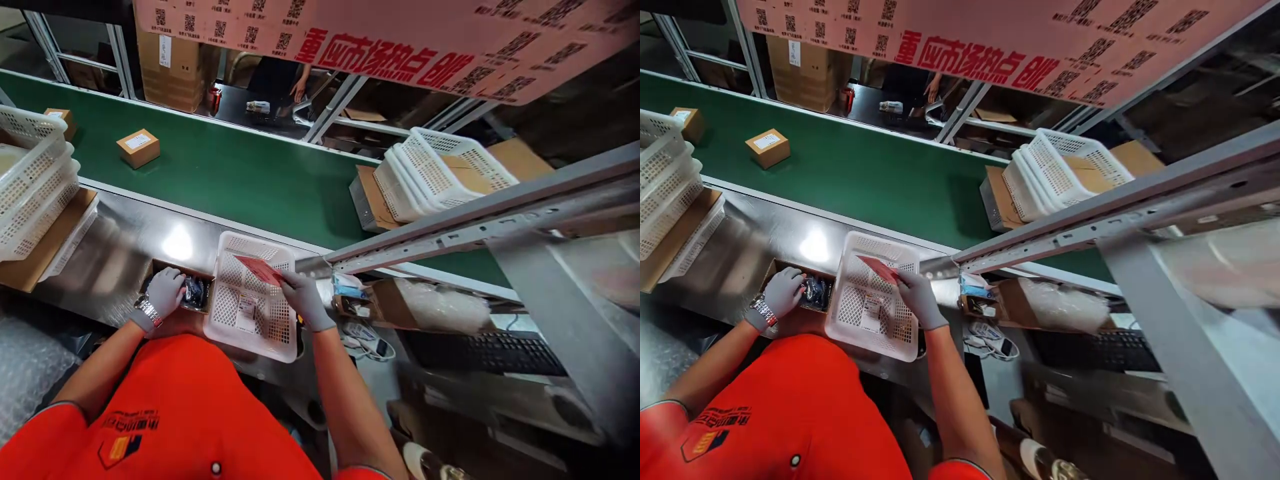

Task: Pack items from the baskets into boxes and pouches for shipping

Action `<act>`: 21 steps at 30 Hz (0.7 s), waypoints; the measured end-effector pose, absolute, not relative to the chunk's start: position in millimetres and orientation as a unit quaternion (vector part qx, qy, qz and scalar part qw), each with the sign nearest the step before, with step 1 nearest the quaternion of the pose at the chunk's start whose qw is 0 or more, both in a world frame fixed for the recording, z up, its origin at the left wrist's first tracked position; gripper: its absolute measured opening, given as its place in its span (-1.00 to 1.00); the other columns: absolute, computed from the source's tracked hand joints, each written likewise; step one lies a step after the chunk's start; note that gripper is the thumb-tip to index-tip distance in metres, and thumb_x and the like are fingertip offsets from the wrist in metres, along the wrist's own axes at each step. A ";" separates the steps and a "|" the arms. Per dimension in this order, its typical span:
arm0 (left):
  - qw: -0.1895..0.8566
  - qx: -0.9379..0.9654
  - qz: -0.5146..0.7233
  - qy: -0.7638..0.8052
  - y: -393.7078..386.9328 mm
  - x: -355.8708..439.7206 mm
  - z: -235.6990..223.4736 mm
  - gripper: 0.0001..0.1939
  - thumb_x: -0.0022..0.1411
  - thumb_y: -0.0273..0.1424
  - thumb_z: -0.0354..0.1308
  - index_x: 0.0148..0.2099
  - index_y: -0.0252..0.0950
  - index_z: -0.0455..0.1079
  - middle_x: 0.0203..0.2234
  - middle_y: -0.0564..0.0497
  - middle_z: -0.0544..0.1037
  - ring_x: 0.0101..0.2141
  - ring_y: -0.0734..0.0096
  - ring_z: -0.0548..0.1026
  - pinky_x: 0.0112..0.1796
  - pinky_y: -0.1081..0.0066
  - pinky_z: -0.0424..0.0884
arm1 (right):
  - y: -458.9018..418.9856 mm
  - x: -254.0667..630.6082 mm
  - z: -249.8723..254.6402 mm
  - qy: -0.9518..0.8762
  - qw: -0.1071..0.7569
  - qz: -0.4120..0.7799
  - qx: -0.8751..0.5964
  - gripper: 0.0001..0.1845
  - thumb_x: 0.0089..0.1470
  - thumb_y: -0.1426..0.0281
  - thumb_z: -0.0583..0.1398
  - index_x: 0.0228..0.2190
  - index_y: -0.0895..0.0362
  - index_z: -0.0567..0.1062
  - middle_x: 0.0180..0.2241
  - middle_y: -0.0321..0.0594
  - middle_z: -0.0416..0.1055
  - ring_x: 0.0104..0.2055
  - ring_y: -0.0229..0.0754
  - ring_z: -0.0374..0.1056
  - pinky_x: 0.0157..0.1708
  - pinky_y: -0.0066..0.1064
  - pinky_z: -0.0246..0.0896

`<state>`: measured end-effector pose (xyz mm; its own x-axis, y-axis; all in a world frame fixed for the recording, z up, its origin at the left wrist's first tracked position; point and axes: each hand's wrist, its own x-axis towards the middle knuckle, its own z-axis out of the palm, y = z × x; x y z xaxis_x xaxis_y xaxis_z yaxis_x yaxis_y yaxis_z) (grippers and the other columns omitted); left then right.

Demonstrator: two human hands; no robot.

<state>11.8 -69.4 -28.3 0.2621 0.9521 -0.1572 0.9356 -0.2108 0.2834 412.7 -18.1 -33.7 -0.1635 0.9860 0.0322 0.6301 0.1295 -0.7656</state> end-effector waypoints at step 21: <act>0.203 0.651 0.242 0.690 -102.5 -60.2 -106.7 -0.36 0.45 -0.38 0.24 0.50 -0.45 0.33 0.34 -0.44 0.53 0.35 -0.20 0.52 0.39 -0.10 0.49 | -39.2 211.9 -40.9 -0.898 0.038 0.046 -0.435 -0.40 0.43 0.57 0.13 0.39 0.09 0.57 0.20 0.01 0.72 0.08 0.00 0.72 0.01 -0.36 0.59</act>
<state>-60.2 -102.5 -106.7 -0.0696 0.9970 0.0343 0.8004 0.0353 0.5984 211.9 -39.2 -40.9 -0.6187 0.7851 0.0284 0.7781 0.6173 -0.1162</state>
